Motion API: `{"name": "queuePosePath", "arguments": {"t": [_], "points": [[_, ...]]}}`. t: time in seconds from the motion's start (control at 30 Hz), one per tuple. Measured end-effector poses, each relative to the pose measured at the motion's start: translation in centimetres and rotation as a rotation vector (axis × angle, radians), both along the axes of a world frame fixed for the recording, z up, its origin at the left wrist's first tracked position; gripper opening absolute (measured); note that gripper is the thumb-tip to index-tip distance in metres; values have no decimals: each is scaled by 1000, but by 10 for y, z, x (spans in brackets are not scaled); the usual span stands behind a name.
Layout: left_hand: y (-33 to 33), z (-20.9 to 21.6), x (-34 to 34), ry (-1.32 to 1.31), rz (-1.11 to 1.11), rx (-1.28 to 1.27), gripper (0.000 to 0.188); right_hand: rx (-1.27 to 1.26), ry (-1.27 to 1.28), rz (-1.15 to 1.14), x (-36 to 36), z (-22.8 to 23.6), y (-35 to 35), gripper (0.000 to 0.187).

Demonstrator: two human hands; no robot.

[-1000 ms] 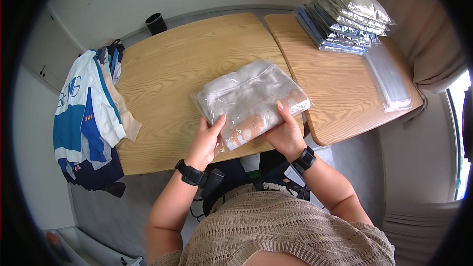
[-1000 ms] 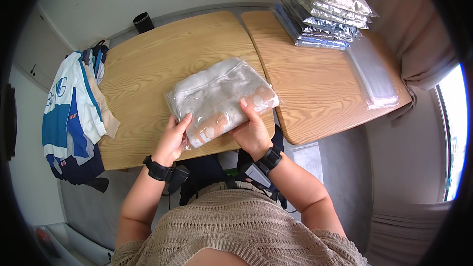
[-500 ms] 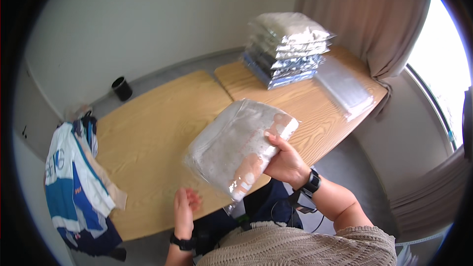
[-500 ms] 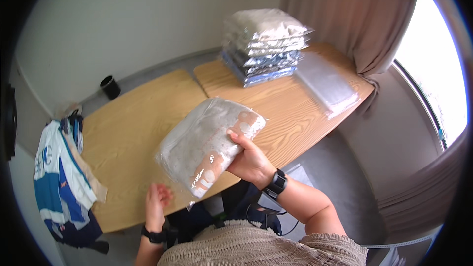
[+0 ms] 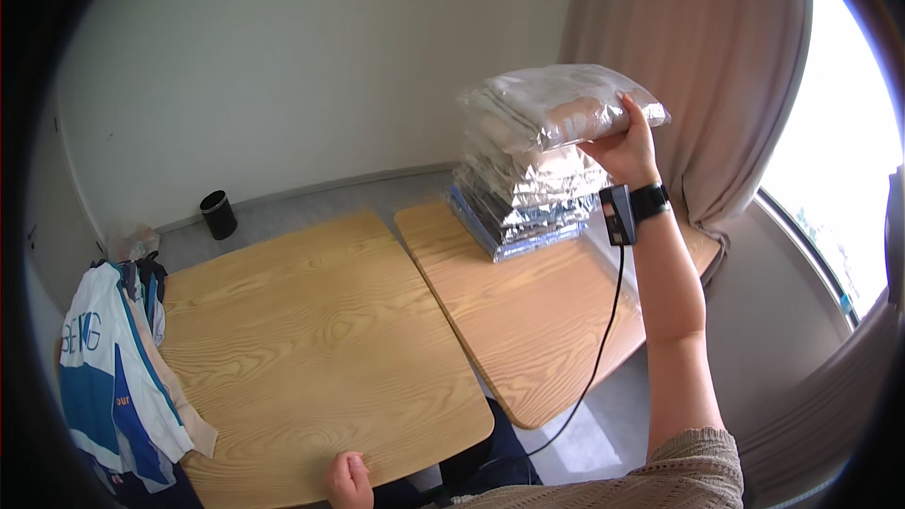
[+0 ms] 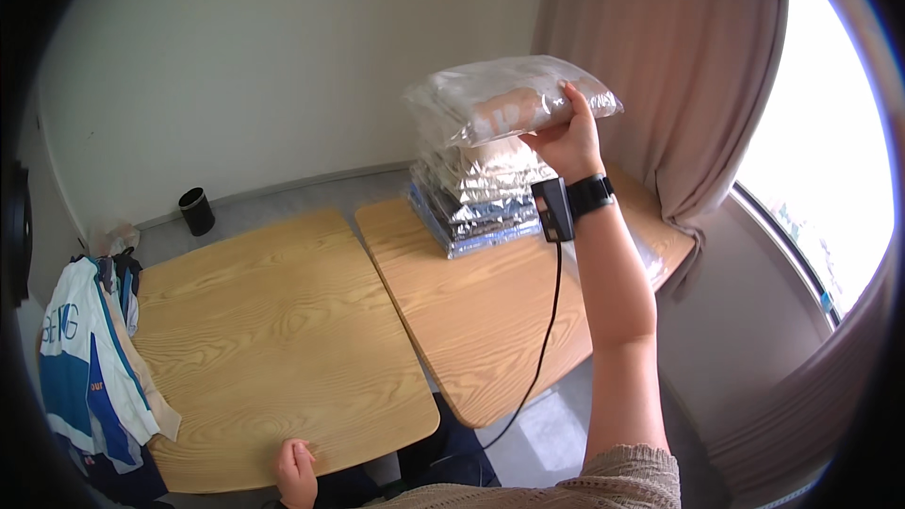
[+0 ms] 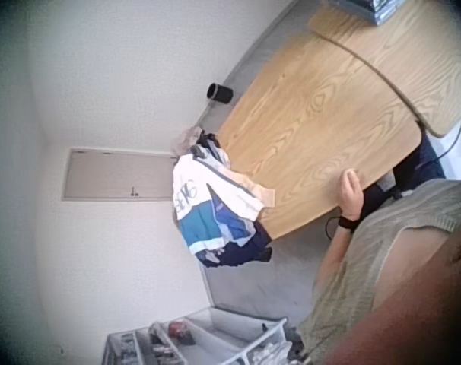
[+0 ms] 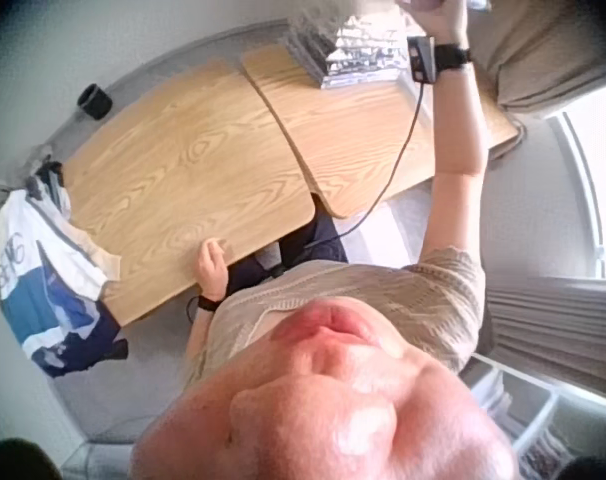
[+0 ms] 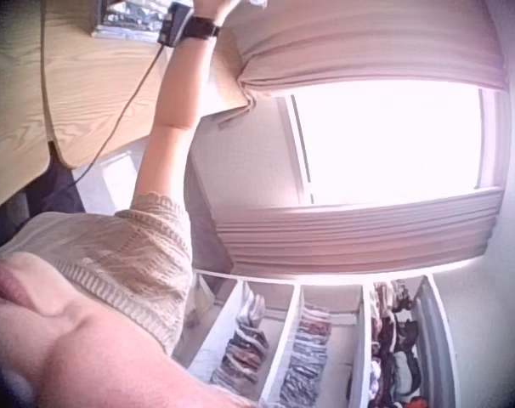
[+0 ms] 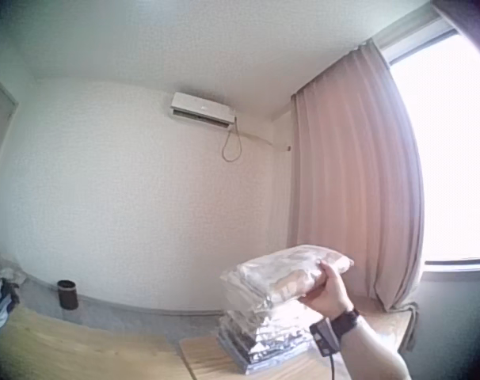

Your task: Fold a sweater and place it into a plastic garment bag.

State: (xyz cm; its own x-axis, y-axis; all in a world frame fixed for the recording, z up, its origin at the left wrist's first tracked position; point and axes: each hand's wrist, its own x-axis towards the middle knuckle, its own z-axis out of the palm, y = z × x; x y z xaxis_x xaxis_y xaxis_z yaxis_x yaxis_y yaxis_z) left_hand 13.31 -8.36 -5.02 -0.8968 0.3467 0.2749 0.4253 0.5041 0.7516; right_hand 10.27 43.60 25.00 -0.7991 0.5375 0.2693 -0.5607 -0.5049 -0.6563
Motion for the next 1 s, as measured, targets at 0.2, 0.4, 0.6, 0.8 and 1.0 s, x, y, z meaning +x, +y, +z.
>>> {"name": "queuePosePath", "arguments": {"t": [0.2, 0.4, 0.6, 0.8, 1.0], "points": [[-4, -15, -4, -4, 18, -62, 23, -161, -114, -106, -61, -21, 101, 53], [-4, -23, -3, -4, 28, -85, 23, -45, -307, -196, -69, -44, 134, 62], [-1, -25, -4, -2, 30, -107, 22, 72, -482, -331, -69, -36, 111, 66], [1, -13, -2, 24, 38, -103, 20, 129, -743, -361, -54, -43, 122, 51], [-3, -14, -1, -2, 51, -115, 17, 98, -615, -373, -52, -56, 113, 66]]}}
